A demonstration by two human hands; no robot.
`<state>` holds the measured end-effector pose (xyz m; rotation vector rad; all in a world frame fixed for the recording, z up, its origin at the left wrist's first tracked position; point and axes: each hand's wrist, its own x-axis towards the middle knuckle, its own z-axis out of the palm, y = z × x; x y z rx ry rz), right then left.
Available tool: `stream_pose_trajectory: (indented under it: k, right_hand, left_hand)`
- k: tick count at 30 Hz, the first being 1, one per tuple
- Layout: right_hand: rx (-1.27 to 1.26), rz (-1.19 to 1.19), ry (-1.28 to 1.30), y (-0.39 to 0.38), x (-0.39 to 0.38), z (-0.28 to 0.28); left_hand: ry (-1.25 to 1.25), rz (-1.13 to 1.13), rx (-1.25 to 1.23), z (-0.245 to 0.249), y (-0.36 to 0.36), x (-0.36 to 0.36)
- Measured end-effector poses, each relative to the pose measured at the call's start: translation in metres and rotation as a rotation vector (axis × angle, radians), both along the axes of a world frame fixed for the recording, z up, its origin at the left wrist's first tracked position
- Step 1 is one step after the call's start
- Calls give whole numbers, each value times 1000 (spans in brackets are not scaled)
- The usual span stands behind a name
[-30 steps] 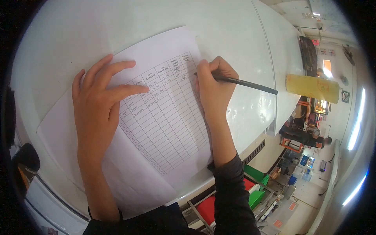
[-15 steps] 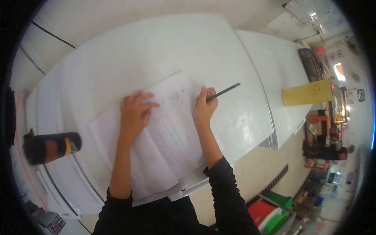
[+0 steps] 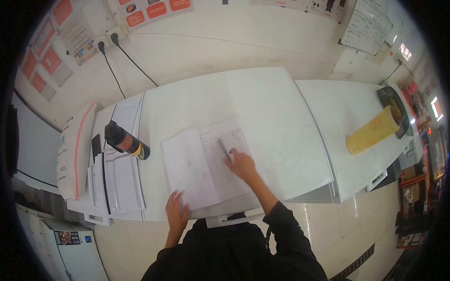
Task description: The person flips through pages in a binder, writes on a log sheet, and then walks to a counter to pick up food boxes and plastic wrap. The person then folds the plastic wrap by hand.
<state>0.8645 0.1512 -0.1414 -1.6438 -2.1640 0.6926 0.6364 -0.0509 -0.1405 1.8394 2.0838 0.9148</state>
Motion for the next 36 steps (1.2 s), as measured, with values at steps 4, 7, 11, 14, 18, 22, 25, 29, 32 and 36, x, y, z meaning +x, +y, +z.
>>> stream_pose_trajectory:
  k: [4,7,11,14,18,22,25,29,32,36]
  right_hand:
    - [-73,111,191,-63,0,1]
    - [-82,177,313,-87,-9,-9]
    - [17,70,290,-100,-29,-18]
    - [79,-55,277,-102,-46,-19]
    - [170,-256,196,-101,-71,-24]
    - [191,-343,48,-87,-78,-23]
    - [108,-344,17,-76,-76,-18]
    - [166,-236,-205,-64,-70,-27]
    - [144,-27,-247,-48,-56,-49]
    - [115,78,0,-48,-55,-51]
  left_hand:
    - [-314,257,49,-30,-36,-6]
    - [-374,246,86,-44,-29,-11]
    - [-406,155,30,-43,-4,-18]
    - [-366,123,45,-35,12,-24]
    - [-228,128,-92,-31,15,-23]
    - [-291,148,-105,-34,3,-19]
    - [-304,205,46,-62,16,-19]
    - [-656,344,-73,-60,45,-26]
    - [-435,292,-172,-38,49,-29]
    - [-468,262,-9,-83,56,-27]
